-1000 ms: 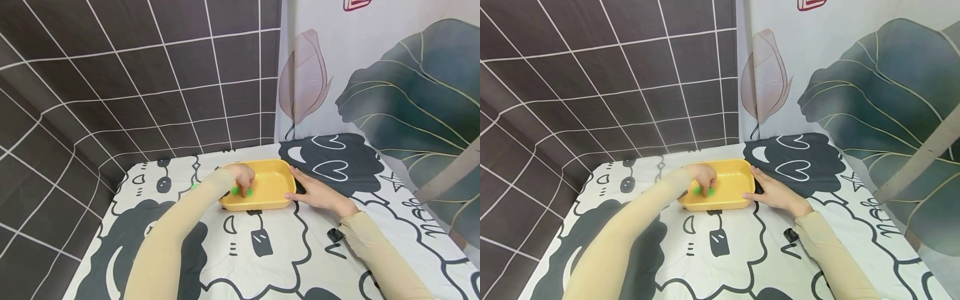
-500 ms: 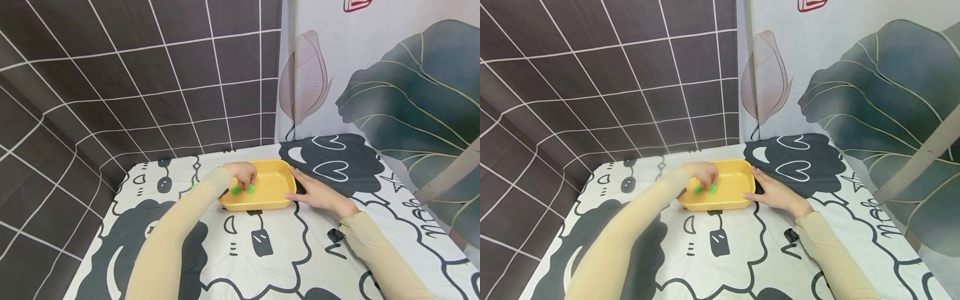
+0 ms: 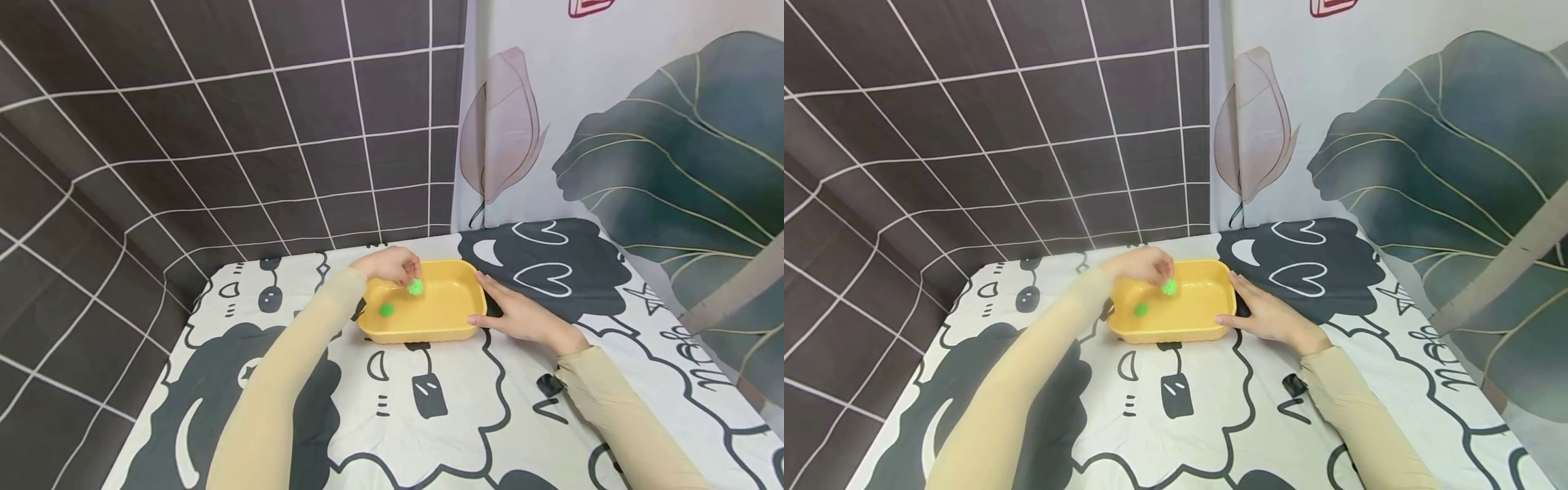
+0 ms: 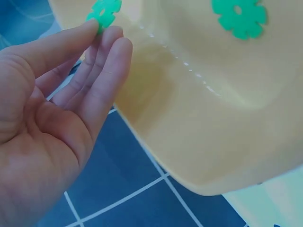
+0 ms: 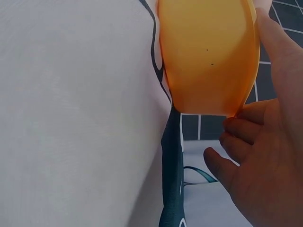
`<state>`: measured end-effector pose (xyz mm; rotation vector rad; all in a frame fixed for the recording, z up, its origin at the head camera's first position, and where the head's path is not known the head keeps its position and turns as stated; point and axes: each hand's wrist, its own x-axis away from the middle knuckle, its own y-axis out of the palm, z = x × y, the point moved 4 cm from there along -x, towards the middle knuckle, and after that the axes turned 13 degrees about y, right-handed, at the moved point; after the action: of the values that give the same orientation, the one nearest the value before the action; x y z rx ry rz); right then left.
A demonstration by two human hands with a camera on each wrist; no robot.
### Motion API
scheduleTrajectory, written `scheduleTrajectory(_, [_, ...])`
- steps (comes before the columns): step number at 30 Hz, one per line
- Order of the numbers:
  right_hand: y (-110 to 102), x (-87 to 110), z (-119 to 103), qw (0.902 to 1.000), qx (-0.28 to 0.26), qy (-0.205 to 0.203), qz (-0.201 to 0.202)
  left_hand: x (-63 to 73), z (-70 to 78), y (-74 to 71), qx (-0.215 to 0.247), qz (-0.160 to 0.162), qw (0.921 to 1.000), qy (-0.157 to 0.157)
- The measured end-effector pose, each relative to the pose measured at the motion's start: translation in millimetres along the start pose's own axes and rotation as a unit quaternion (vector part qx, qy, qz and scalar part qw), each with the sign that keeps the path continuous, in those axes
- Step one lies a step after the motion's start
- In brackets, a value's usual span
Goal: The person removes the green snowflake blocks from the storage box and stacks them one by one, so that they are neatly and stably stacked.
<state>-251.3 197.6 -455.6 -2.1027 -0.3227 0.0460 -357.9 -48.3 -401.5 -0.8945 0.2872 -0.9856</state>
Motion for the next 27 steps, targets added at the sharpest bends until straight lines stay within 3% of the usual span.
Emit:
scheduleTrajectory(10, [0, 0.1, 1, 1.0, 0.003, -0.008, 0.001, 14.2, -6.3, -15.9, 0.029, 0.059, 0.9977, 0.017])
scheduleTrajectory(19, [-1, 0.6, 2, 1.0, 0.003, -0.008, 0.002, 43.8, -15.6, -37.0, 0.032, 0.12, 0.9923, -0.011])
scheduleTrajectory(27, [0, -1.5, 2, 0.9999, 0.005, -0.012, 0.003, 77.9, -25.9, -56.4, 0.033, 0.185, 0.9813, -0.041])
